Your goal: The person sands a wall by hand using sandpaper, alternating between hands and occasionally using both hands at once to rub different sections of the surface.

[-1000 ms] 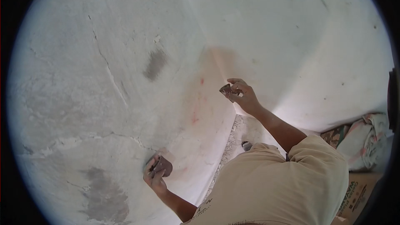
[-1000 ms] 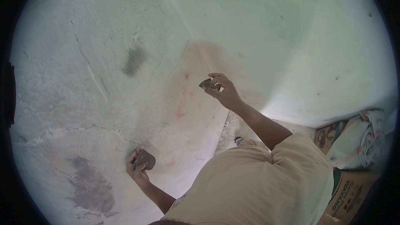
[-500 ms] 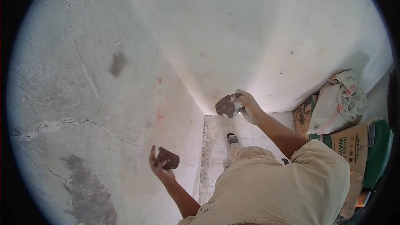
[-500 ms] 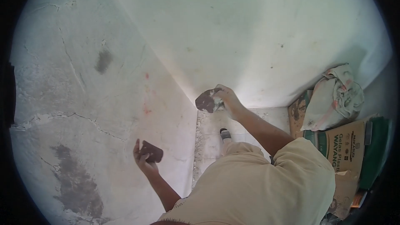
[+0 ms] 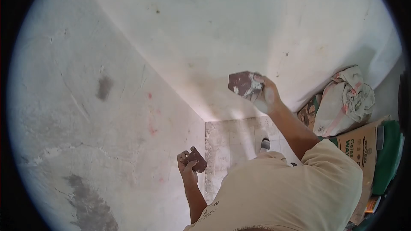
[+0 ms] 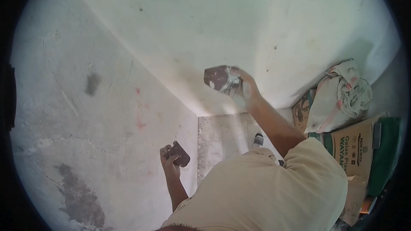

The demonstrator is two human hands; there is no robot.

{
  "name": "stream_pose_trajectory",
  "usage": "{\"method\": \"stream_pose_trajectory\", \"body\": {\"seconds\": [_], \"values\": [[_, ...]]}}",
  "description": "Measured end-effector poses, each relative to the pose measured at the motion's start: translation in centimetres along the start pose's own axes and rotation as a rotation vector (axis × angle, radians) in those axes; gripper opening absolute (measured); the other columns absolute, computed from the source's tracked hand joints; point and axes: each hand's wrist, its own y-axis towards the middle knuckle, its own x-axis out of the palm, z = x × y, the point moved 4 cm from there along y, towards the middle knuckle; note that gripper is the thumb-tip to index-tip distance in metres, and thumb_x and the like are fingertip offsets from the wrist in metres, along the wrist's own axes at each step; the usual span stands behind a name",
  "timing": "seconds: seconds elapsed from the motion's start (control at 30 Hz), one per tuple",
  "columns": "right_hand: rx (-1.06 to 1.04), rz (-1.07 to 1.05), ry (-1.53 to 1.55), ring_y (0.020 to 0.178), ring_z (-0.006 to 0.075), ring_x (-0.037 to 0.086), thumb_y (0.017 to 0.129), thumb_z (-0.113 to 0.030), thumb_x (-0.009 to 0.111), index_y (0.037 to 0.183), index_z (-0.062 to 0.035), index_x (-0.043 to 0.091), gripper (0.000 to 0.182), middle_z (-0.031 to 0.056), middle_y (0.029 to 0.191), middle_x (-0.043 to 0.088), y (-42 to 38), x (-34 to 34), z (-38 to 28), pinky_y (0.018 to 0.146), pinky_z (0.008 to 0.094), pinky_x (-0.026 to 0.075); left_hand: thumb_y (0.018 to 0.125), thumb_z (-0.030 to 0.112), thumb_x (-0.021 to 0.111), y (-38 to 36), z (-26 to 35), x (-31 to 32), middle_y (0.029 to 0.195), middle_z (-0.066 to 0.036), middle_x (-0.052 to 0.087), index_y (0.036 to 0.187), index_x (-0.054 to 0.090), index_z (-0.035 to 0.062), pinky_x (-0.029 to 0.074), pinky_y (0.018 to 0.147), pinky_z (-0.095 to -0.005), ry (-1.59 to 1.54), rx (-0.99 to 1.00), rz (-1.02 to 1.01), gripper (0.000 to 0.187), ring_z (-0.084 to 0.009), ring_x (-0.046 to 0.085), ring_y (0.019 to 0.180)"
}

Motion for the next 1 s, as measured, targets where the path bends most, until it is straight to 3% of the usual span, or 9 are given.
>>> {"method": "stream_pose_trajectory", "body": {"seconds": [0.17, 0.23, 0.3, 0.43, 0.5, 0.63, 0.8, 0.93, 1.0], "values": [[-0.016, 0.040, -0.209, 0.101, 0.0239, 0.064, 0.088, -0.005, 0.061, 0.118, -0.0047, 0.050, 0.033, 0.0113, 0.112, 0.060, 0.8, -4.1, -1.8, 0.087, 0.0421, 0.055, 0.063, -0.013, 0.056, 3.1, -1.6, 8.2, 0.101, -0.007, 0.052, 0.095, 0.043, 0.0106, 0.046, 0.084, -0.0312, -0.005, -0.087, 0.008, 0.041, -0.0180, 0.054, 0.093], [0.057, 0.120, -0.269, 0.098, 0.0225, 0.064, 0.087, -0.007, 0.063, 0.117, -0.0053, 0.052, 0.031, 0.0100, 0.111, 0.061, 1.2, -6.7, -1.3, 0.082, 0.0371, 0.055, 0.061, -0.012, 0.054, 4.5, -2.7, 11.4, 0.104, -0.010, 0.055, 0.096, 0.045, 0.0106, 0.052, 0.077, -0.0315, 0.019, -0.106, -0.051, 0.043, -0.0210, 0.058, 0.094], [0.137, 0.183, -0.444, 0.096, 0.0177, 0.063, 0.087, -0.009, 0.065, 0.115, -0.0049, 0.054, 0.030, 0.0084, 0.110, 0.061, 1.4, -9.0, -1.0, 0.078, 0.0320, 0.053, 0.059, -0.010, 0.055, 6.2, -4.4, 13.8, 0.106, -0.012, 0.056, 0.093, 0.047, 0.0073, 0.049, 0.082, -0.0304, 0.157, -0.166, -0.213, 0.038, -0.0212, 0.058, 0.095], [-0.047, -0.028, -0.720, 0.095, 0.0125, 0.060, 0.090, -0.010, 0.064, 0.111, -0.0014, 0.053, 0.025, 0.0072, 0.106, 0.061, 2.0, -10.5, -3.2, 0.085, 0.0290, 0.052, 0.057, -0.007, 0.054, 8.9, -6.8, 20.6, 0.115, -0.013, 0.057, 0.091, 0.054, 0.0036, 0.050, 0.078, -0.0256, 0.118, -0.328, -0.436, 0.035, -0.0211, 0.062, 0.101], [-0.115, -0.072, -0.881, 0.088, 0.0082, 0.057, 0.090, -0.014, 0.065, 0.110, 0.0001, 0.054, 0.026, 0.0045, 0.097, 0.061, 2.2, -10.6, -4.9, 0.077, 0.0252, 0.048, 0.058, -0.005, 0.056, 9.9, -8.1, 23.8, 0.118, -0.012, 0.057, 0.094, 0.059, 0.0023, 0.051, 0.074, -0.0248, 0.154, -0.357, -0.619, 0.037, -0.0164, 0.062, 0.101], [-0.126, -0.190, -0.980, 0.087, 0.0096, 0.055, 0.092, -0.017, 0.063, 0.113, -0.0009, 0.054, 0.028, 0.0058, 0.095, 0.062, 3.5, -11.8, -7.4, 0.078, 0.0280, 0.047, 0.061, -0.005, 0.057, 13.0, -10.4, 29.1, 0.116, -0.006, 0.054, 0.100, 0.064, 0.0035, 0.048, 0.073, -0.0230, 0.250, -0.478, -0.784, 0.041, -0.0133, 0.061, 0.094], [0.008, -0.112, -0.998, 0.091, 0.0081, 0.054, 0.096, -0.015, 0.059, 0.115, -0.0007, 0.051, 0.025, 0.0035, 0.099, 0.059, 4.6, -11.4, -9.5, 0.082, 0.0265, 0.046, 0.061, -0.004, 0.056, 16.5, -10.2, 33.6, 0.109, -0.005, 0.055, 0.104, 0.064, 0.0003, 0.047, 0.081, -0.0267, 0.203, -0.440, -0.905, 0.044, -0.0163, 0.060, 0.096], [-0.128, 0.025, -0.999, 0.093, 0.0083, 0.054, 0.097, -0.017, 0.059, 0.116, -0.0006, 0.052, 0.026, 0.0038, 0.100, 0.059, 6.0, -11.3, -8.6, 0.083, 0.0267, 0.046, 0.061, -0.004, 0.056, 20.7, -10.3, 33.5, 0.112, -0.006, 0.056, 0.103, 0.065, 0.0004, 0.047, 0.080, -0.0271, 0.210, -0.450, -1.041, 0.044, -0.0166, 0.059, 0.097], [-0.241, 0.136, -1.009, 0.090, 0.0118, 0.055, 0.096, -0.028, 0.060, 0.117, -0.0006, 0.053, 0.035, 0.0058, 0.097, 0.060, 6.8, -12.0, -7.6, 0.083, 0.0301, 0.046, 0.060, -0.003, 0.057, 23.6, -11.2, 32.6, 0.113, -0.006, 0.057, 0.103, 0.066, 0.0006, 0.047, 0.081, -0.0278, 0.300, -0.464, -1.149, 0.044, -0.0169, 0.059, 0.098]]}}
